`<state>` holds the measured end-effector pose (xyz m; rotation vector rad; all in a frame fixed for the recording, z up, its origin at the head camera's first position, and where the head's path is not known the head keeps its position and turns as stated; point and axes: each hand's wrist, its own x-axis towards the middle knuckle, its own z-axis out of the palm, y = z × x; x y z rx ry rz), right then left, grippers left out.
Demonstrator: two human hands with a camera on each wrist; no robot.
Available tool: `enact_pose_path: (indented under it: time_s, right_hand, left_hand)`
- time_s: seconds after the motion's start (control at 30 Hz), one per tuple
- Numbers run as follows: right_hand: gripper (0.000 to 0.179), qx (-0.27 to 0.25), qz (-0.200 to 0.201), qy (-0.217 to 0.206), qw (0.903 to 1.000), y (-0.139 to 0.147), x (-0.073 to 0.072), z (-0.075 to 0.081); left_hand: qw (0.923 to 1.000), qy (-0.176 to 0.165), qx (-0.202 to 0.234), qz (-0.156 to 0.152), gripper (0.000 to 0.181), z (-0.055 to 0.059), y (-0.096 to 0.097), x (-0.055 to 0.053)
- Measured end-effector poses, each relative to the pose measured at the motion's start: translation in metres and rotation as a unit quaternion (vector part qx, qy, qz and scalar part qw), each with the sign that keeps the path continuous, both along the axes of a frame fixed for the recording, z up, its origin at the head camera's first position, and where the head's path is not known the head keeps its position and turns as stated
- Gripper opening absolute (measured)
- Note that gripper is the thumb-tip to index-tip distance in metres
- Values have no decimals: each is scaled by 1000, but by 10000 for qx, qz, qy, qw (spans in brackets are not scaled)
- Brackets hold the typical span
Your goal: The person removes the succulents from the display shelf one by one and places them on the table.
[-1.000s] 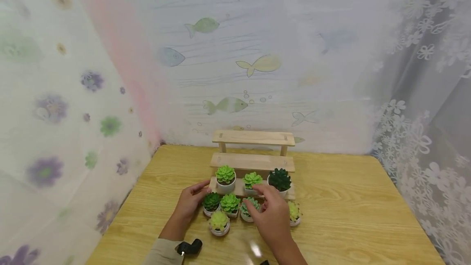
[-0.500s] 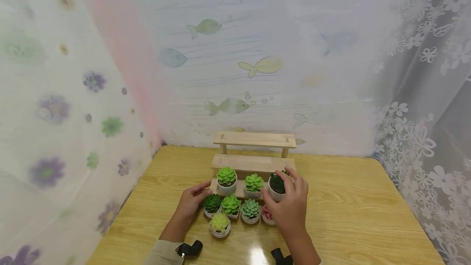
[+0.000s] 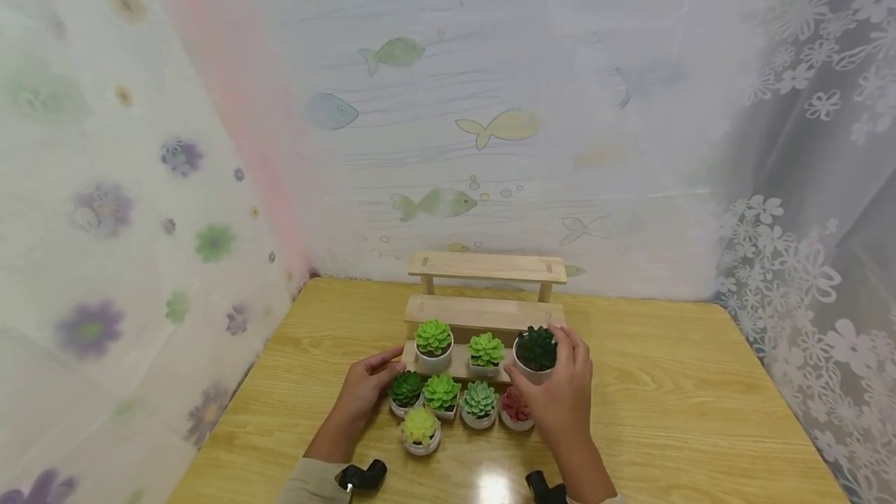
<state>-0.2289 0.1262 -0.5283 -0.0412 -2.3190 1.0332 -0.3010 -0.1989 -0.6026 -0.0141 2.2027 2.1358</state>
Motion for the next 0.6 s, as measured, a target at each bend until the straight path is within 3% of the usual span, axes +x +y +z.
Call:
enact_pose_path:
  time_s: [0.33, 0.6]
  right_hand:
    - [103, -312, -46, -573, 9979, 4, -2, -3]
    - [96, -221, -82, -1017, 9945, 7, -4, -1]
  left_hand:
    - [10000, 24, 88, 10, 43, 2, 1, 0]
    - [10000, -38, 82, 32, 44, -3, 0, -2]
